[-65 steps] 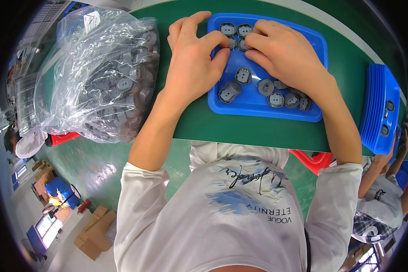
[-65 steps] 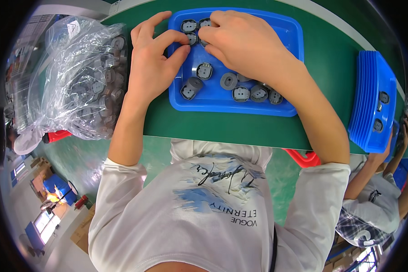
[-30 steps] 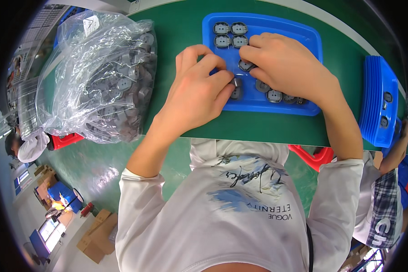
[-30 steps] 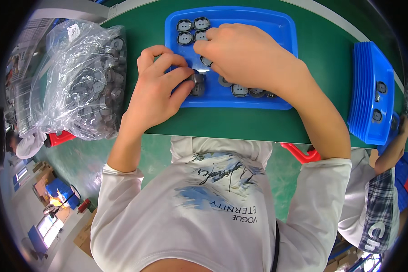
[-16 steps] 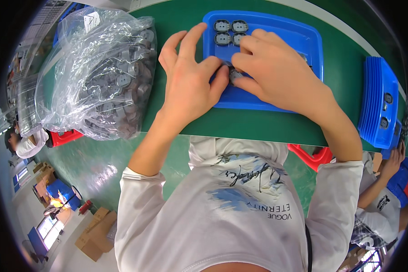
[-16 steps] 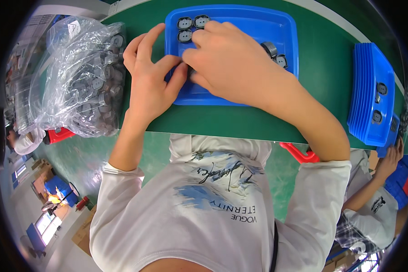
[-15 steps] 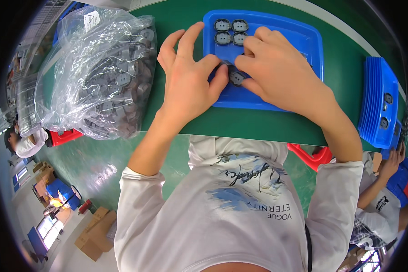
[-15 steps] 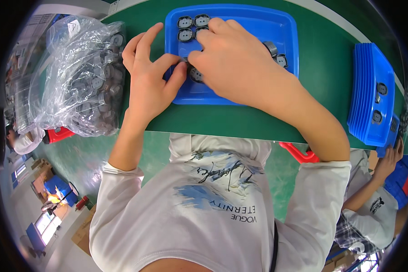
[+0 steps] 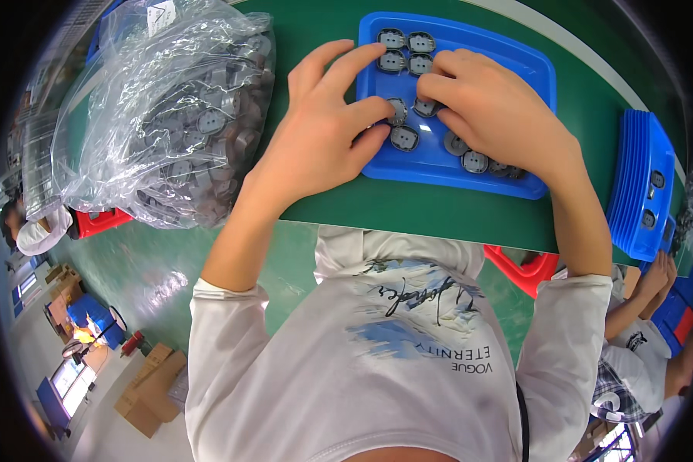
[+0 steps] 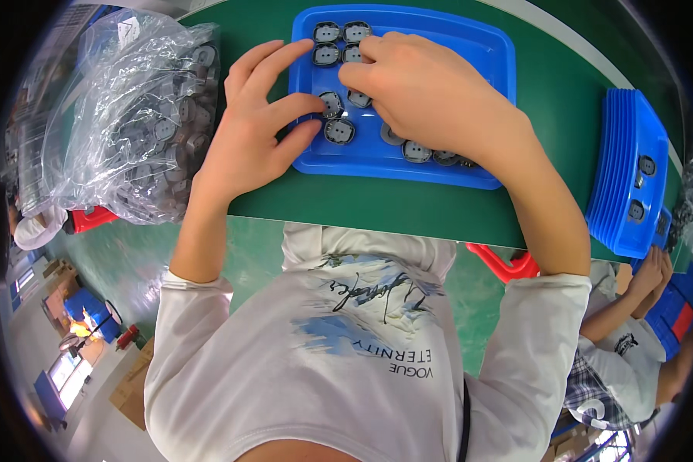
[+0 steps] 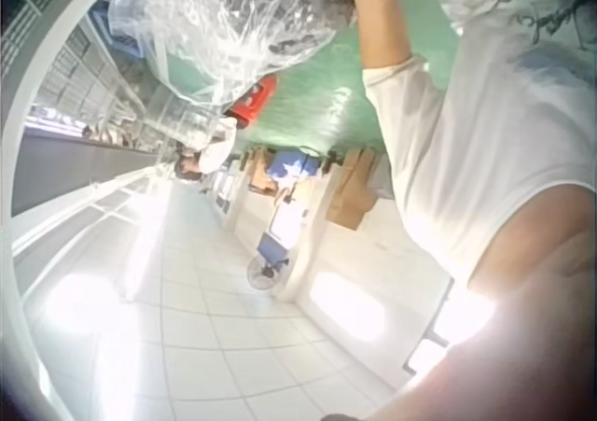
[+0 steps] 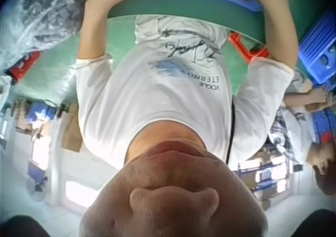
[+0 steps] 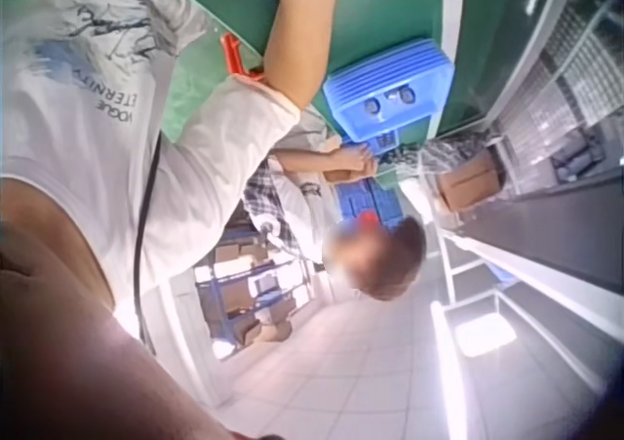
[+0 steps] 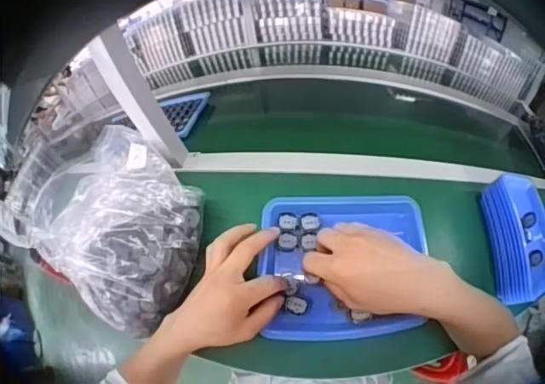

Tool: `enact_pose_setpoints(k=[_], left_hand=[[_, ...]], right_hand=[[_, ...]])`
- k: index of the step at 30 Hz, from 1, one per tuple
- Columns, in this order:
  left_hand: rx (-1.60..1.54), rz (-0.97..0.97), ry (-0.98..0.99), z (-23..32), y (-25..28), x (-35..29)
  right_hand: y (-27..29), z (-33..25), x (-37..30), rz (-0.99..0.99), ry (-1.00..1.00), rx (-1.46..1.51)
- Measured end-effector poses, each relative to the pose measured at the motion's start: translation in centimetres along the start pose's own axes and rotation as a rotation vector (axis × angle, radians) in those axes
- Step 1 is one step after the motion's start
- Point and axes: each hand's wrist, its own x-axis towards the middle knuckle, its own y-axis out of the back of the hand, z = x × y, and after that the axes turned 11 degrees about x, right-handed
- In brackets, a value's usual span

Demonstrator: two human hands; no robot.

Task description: Sorting and placing small metal components into a grid tray at an assembly station.

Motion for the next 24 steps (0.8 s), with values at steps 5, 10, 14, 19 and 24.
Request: enact_pose_setpoints(k=[5, 10, 14, 19, 24], left_hand=[[0.056, 0.059, 0.029, 0.5, -1.0, 0.9], [0.041, 0.075, 0.098, 0.2, -1.1, 1.3], [0.053, 0.071, 0.076, -0.2, -0.8, 1.4], [0.074, 0.096, 0.077, 0.0, -1.4, 1.9], [0.094, 0.095, 0.082, -0.1, -1.4, 2.1]], right_hand=[[-0.3, -0.3, 0.3, -0.001, -0.046, -0.026], [-0.4, -0.3, 0.6, 0.002, -0.104, 0.019], [-0.1, -0.4, 0.6, 0.017, -0.097, 0.037], [-0.4, -0.4, 0.6, 0.035, -0.085, 0.049], [-1.0, 0.0, 0.7, 0.078, -0.060, -0.010]])
